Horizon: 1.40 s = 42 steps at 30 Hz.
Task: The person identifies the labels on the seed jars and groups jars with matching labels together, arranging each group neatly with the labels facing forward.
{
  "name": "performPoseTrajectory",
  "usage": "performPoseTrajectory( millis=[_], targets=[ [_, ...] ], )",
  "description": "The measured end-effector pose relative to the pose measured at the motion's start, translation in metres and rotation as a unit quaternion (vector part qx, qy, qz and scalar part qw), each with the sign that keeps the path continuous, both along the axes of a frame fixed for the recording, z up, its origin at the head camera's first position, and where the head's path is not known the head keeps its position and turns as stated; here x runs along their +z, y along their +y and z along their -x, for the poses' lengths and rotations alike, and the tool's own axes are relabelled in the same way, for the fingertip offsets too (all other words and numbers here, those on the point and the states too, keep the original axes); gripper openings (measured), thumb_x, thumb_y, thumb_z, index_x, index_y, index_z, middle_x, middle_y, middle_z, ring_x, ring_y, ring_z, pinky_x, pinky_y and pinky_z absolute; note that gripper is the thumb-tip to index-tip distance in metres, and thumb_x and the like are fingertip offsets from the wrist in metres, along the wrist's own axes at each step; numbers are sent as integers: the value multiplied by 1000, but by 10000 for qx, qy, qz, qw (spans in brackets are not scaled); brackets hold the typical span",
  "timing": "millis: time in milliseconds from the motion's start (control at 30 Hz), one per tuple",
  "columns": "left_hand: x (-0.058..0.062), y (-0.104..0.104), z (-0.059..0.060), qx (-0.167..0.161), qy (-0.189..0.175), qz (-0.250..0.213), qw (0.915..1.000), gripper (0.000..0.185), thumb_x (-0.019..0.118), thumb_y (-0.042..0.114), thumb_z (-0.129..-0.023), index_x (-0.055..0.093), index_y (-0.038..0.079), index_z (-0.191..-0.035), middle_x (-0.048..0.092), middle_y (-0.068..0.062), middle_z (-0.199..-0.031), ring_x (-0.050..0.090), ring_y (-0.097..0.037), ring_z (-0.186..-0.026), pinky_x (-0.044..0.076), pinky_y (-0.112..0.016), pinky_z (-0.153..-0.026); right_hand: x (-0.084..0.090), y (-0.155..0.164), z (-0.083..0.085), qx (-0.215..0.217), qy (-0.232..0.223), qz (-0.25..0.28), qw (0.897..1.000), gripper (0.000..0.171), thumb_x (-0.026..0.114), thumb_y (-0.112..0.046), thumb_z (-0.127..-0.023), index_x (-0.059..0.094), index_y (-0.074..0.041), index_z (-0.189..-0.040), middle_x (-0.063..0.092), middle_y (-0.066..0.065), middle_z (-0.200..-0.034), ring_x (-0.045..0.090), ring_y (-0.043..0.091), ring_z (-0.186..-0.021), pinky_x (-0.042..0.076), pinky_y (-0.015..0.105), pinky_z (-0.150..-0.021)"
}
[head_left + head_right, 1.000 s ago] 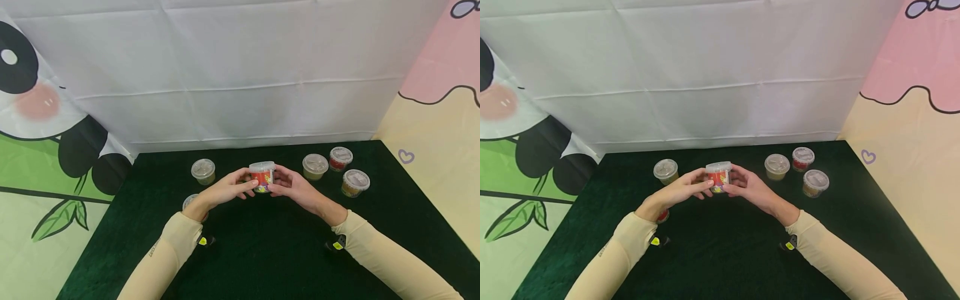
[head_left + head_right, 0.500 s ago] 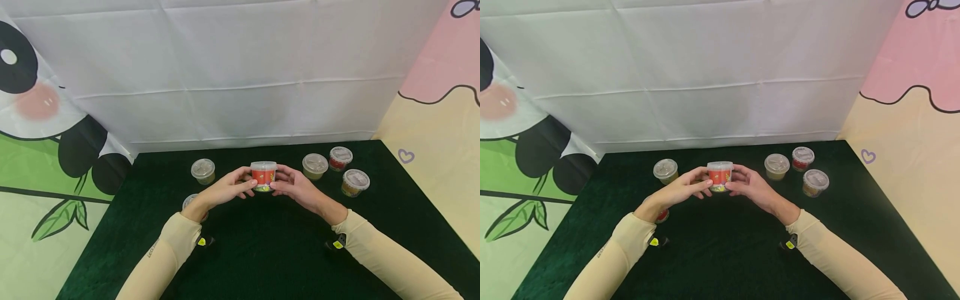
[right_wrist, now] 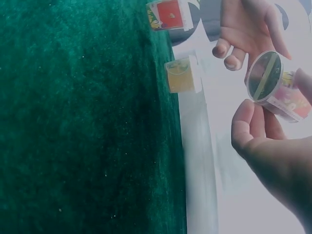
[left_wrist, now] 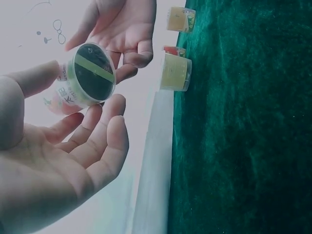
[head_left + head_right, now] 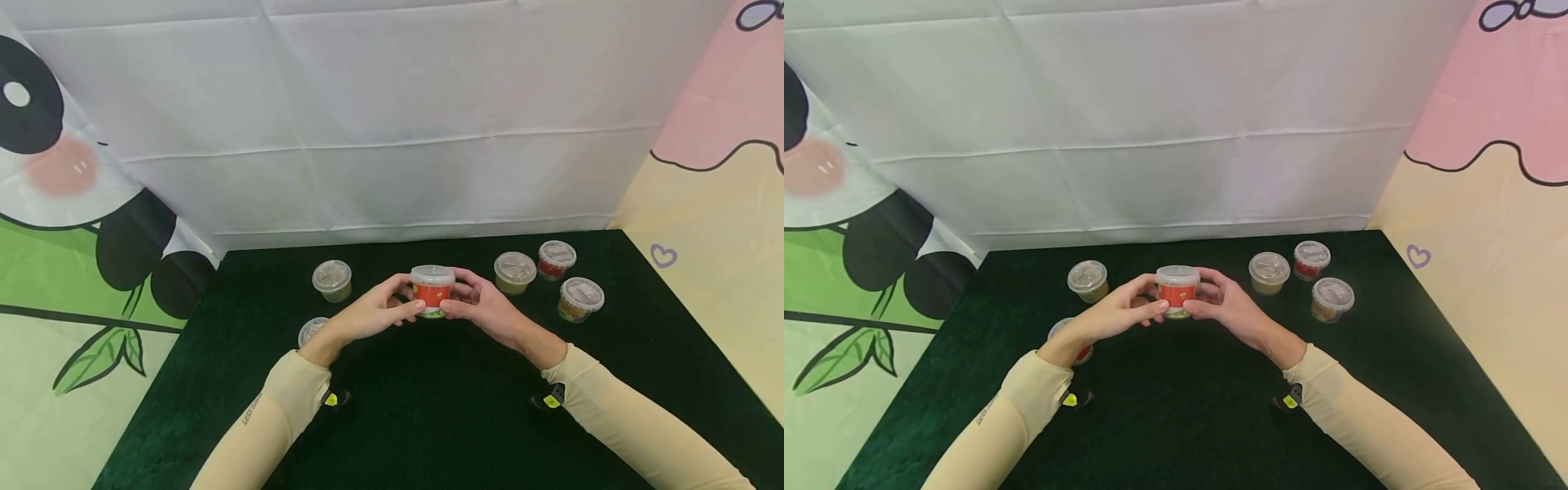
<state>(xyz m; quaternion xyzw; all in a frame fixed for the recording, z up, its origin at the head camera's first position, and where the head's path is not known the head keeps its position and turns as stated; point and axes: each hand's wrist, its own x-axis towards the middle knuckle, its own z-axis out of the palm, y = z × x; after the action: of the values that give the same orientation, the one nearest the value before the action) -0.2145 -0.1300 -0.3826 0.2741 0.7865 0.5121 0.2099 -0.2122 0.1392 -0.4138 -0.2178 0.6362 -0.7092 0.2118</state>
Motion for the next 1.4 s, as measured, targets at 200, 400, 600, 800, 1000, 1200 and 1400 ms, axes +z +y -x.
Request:
performPoseTrajectory(
  millis=[200, 400, 600, 800, 1000, 1200, 1400],
  targets=[
    [1, 1, 0, 71, 38, -41, 10000, 51, 56, 30, -106, 37, 13, -150, 52, -12, -130, 67, -25, -102, 55, -42, -87, 5, -1, -1, -79, -181, 180, 9996, 66, 59, -8, -101, 24, -6, -157, 42, 21, -149, 59, 23, -120, 52, 35, -99],
    [-1, 1, 0, 112, -9, -6, 9999, 53, 56, 31, -106, 35, 13, -151, 51, -13, -130, 67, -25, -102, 54, -41, -87, 6, -1, -2, -61, -99, 113, 9999, 65, 57, -9, -102, 26, -4, -158, 42, 21, -144, 60, 23, -115, 52, 33, -96],
    [-2, 1, -1, 98, -47, 3, 9999, 54, 54, 33, -106, 33, 12, -152, 51, -13, -130, 67, -25, -102, 54, -41, -88, 1, -1, -1, -25, -154, 274, 9995, 69, 54, -8, -104, 17, -11, -162, 39, 21, -152, 60, 21, -116, 52, 33, -96],
    [-3, 0, -1, 124, -44, -38, 9999, 54, 55, 33, -106, 34, 13, -151, 51, -13, -130, 67, -26, -102, 54, -42, -87, -1, 0, 0, -10, -69, 320, 9995, 71, 53, -10, -105, 13, -12, -163, 35, 24, -155, 61, 20, -116, 52, 33, -97],
    [-6, 0, 0, 119, -68, -29, 9999, 53, 55, 33, -106, 35, 13, -151, 51, -13, -130, 67, -27, -102, 54, -44, -87, -1, 0, 0, -42, -155, 198, 9997, 69, 53, -10, -105, 15, -11, -163, 37, 23, -154, 60, 21, -118, 51, 34, -98],
    [-6, 0, 1, 142, -59, -13, 9999, 54, 55, 35, -106, 34, 14, -151, 51, -12, -130, 67, -26, -101, 54, -44, -87, 3, -1, 0, -122, -182, 74, 9997, 68, 55, -12, -104, 19, -11, -162, 39, 20, -153, 58, 25, -121, 51, 36, -98],
    [-6, 0, 1, 140, -76, 31, 9999, 55, 55, 36, -105, 34, 14, -151, 51, -12, -129, 67, -26, -101, 54, -43, -87, 3, -1, -2, -90, -172, 32, 9998, 68, 56, -13, -103, 20, -11, -161, 40, 21, -152, 56, 28, -122, 51, 37, -99]
  ],
)
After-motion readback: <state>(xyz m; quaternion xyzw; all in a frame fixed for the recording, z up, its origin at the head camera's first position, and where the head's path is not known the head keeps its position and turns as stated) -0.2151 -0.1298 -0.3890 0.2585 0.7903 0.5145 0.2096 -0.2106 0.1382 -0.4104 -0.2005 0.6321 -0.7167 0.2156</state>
